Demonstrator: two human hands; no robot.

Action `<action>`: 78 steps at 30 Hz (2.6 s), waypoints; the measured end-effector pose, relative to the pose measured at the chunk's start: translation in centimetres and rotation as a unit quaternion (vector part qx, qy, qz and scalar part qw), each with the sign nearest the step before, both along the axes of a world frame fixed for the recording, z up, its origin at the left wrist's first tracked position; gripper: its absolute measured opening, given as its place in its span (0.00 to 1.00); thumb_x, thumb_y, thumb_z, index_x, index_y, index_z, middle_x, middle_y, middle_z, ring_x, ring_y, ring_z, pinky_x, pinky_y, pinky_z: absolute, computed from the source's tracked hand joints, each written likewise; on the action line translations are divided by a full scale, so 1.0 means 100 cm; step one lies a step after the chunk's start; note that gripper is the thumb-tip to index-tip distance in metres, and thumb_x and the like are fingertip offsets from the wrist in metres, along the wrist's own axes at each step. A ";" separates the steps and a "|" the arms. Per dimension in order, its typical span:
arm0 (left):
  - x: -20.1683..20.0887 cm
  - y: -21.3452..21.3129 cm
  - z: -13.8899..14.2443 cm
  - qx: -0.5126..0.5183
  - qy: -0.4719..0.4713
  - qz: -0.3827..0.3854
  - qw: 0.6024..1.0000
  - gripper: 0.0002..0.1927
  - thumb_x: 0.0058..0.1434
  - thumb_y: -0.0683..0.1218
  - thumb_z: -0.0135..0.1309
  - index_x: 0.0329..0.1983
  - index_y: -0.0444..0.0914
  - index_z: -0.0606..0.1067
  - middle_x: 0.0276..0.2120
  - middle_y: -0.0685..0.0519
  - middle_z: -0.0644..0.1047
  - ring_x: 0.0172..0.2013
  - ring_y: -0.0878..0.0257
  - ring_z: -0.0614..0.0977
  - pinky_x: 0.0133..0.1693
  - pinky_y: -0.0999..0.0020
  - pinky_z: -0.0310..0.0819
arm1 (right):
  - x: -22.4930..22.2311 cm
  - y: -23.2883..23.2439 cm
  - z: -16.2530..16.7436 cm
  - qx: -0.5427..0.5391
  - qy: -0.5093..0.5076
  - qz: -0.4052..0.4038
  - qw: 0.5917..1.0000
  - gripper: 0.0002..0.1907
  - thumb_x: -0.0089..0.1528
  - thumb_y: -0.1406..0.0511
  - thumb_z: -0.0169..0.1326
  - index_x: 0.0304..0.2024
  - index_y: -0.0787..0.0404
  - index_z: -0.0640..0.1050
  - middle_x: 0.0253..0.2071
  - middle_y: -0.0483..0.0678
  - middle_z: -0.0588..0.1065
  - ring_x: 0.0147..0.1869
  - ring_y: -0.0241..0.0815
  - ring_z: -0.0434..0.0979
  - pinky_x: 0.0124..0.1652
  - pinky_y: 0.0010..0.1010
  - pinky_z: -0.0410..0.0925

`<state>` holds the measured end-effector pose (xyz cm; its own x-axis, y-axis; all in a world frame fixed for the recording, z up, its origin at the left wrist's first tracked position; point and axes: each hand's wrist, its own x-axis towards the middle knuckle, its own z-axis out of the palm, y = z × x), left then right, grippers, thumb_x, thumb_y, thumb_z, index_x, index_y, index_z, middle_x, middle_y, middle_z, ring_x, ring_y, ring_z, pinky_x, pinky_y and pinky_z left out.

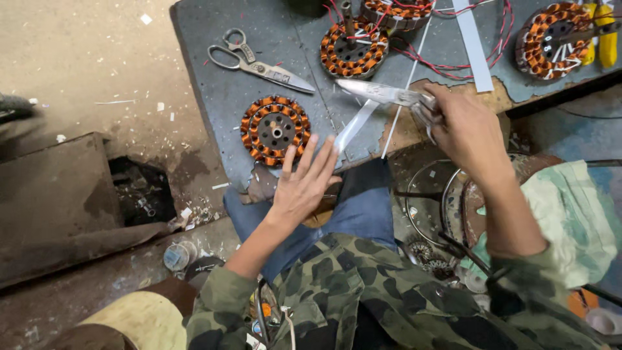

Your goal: The person assembles a circular copper-wound stator by inserting white plastic spacers between the windings. They use scissors to trim the spacers and a screwdriver to adjust the placement. The person handles multiple stators on the workbench and places the finished unit back on the table.

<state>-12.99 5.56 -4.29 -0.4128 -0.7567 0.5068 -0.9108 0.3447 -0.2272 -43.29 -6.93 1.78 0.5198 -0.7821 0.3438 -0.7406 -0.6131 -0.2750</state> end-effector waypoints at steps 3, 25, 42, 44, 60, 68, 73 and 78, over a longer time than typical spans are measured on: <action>0.000 0.003 -0.003 0.005 0.064 -0.059 0.996 0.15 0.69 0.48 0.53 0.56 0.42 0.80 0.58 0.54 0.79 0.63 0.55 0.74 0.64 0.52 0.66 | -0.010 0.030 -0.023 -0.007 -0.105 -0.054 0.993 0.36 0.58 0.73 0.65 0.68 0.59 0.71 0.41 0.54 0.78 0.40 0.47 0.80 0.42 0.37 0.73; -0.044 -0.020 -0.019 0.198 0.914 0.007 0.353 0.17 0.63 0.35 0.61 0.55 0.27 0.77 0.40 0.48 0.83 0.37 0.67 0.84 0.42 0.73 0.81 | 0.034 0.146 -0.175 0.593 -0.437 0.140 0.662 0.65 0.54 0.46 0.69 0.80 0.57 0.43 0.32 0.46 0.75 0.29 0.32 0.71 0.29 0.21 0.64; -0.045 -0.018 -0.014 0.194 0.896 0.036 0.398 0.12 0.64 0.37 0.60 0.50 0.31 0.80 0.38 0.55 0.84 0.37 0.71 0.84 0.40 0.76 0.80 | 0.057 0.140 -0.147 0.642 -0.486 0.088 0.587 0.54 0.63 0.65 0.63 0.79 0.53 0.42 0.25 0.42 0.67 0.20 0.31 0.64 0.21 0.24 0.59; -0.045 -0.017 -0.013 0.171 0.908 -0.028 0.382 0.12 0.67 0.38 0.57 0.53 0.32 0.80 0.42 0.56 0.81 0.41 0.70 0.85 0.44 0.75 0.83 | 0.057 0.140 -0.149 0.617 -0.506 0.116 0.591 0.55 0.63 0.60 0.65 0.80 0.55 0.44 0.25 0.42 0.66 0.22 0.31 0.64 0.23 0.24 0.59; -0.036 -0.007 -0.013 0.170 0.869 0.011 0.464 0.23 0.62 0.36 0.62 0.62 0.32 0.76 0.38 0.53 0.83 0.38 0.73 0.82 0.42 0.77 0.78 | 0.052 0.144 -0.166 0.599 -0.406 0.080 0.686 0.57 0.59 0.67 0.65 0.79 0.52 0.43 0.21 0.41 0.68 0.20 0.29 0.65 0.22 0.20 0.60; -0.034 -0.004 -0.015 0.143 0.854 0.003 0.499 0.16 0.65 0.37 0.58 0.57 0.32 0.78 0.41 0.53 0.82 0.37 0.73 0.80 0.40 0.77 0.77 | 0.034 0.091 -0.103 0.386 -0.211 0.051 0.896 0.46 0.51 0.71 0.70 0.70 0.60 0.67 0.37 0.47 0.81 0.36 0.37 0.80 0.38 0.29 0.75; -0.031 0.013 -0.013 0.233 0.805 0.050 0.544 0.12 0.66 0.39 0.57 0.50 0.32 0.83 0.37 0.53 0.82 0.33 0.72 0.77 0.35 0.75 0.72 | 0.033 0.005 -0.007 0.179 0.149 -0.061 0.971 0.43 0.48 0.56 0.74 0.66 0.48 0.74 0.33 0.56 0.79 0.32 0.55 0.78 0.37 0.40 0.71; -0.028 0.025 -0.012 0.249 0.900 -0.025 0.356 0.14 0.66 0.40 0.55 0.53 0.28 0.79 0.40 0.49 0.82 0.37 0.67 0.83 0.41 0.73 0.79 | 0.054 -0.049 0.036 0.165 0.095 0.106 0.976 0.33 0.51 0.66 0.64 0.60 0.58 0.76 0.44 0.57 0.79 0.45 0.61 0.80 0.42 0.44 0.71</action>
